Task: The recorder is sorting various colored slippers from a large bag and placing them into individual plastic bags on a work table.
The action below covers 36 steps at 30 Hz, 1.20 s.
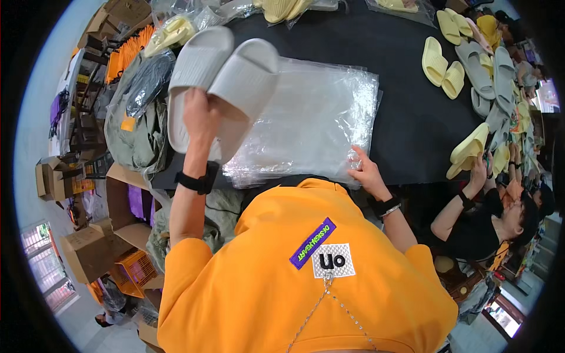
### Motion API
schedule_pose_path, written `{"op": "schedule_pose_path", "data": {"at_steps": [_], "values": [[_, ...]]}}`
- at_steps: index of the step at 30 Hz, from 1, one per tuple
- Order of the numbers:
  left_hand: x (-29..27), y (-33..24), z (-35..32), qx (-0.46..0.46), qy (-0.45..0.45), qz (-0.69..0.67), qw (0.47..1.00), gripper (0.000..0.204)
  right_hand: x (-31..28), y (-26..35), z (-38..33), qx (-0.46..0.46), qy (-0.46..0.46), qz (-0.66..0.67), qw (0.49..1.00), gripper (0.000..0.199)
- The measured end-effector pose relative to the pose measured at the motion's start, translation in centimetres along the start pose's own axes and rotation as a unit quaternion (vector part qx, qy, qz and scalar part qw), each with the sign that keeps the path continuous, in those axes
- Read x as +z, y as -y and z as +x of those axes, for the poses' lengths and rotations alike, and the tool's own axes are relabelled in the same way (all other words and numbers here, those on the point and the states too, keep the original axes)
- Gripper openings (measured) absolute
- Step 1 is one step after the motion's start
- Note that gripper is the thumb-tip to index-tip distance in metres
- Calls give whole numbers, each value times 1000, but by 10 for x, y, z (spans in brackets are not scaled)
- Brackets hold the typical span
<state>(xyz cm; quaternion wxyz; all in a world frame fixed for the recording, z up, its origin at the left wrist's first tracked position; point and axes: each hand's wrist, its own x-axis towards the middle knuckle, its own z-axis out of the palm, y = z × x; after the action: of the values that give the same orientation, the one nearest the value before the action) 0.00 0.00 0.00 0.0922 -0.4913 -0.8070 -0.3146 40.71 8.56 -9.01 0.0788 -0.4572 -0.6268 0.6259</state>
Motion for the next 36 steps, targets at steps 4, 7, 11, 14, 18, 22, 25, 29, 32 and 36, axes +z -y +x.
{"op": "schedule_pose_path", "data": {"at_steps": [4, 7, 11, 14, 18, 22, 25, 29, 32, 36], "values": [[40, -80, 4, 106, 31, -11, 994, 14, 3, -2, 2, -45, -24, -85, 995, 67], [96, -107, -17, 157, 115, -75, 978, 20, 5, -11, 3, -71, -27, -162, 984, 63], [162, -82, -46, 115, 166, -57, 978, 17, 2, -12, 5, -49, -44, -246, 967, 58], [156, -88, -37, 118, 212, -33, 970, 18, 2, -1, -1, -19, -49, -265, 963, 53], [126, -99, -26, 170, 191, -51, 965, 17, -4, 6, 0, -113, -159, -367, 910, 55], [74, -128, -31, 228, 232, -74, 943, 20, -12, 44, 11, -222, -233, -247, 914, 61], [60, -149, -39, 261, 264, -79, 925, 20, -20, 76, 12, -150, -103, -113, 977, 58], [61, -155, -40, 252, 266, -119, 923, 24, -28, 62, 30, -157, -62, 46, 985, 41], [53, -139, -43, 191, 142, -235, 942, 45, -61, 84, 26, -194, -134, 15, 972, 32], [56, -103, -58, 104, 124, -174, 971, 53, -145, 85, 32, -247, -309, 45, 917, 33]]}}
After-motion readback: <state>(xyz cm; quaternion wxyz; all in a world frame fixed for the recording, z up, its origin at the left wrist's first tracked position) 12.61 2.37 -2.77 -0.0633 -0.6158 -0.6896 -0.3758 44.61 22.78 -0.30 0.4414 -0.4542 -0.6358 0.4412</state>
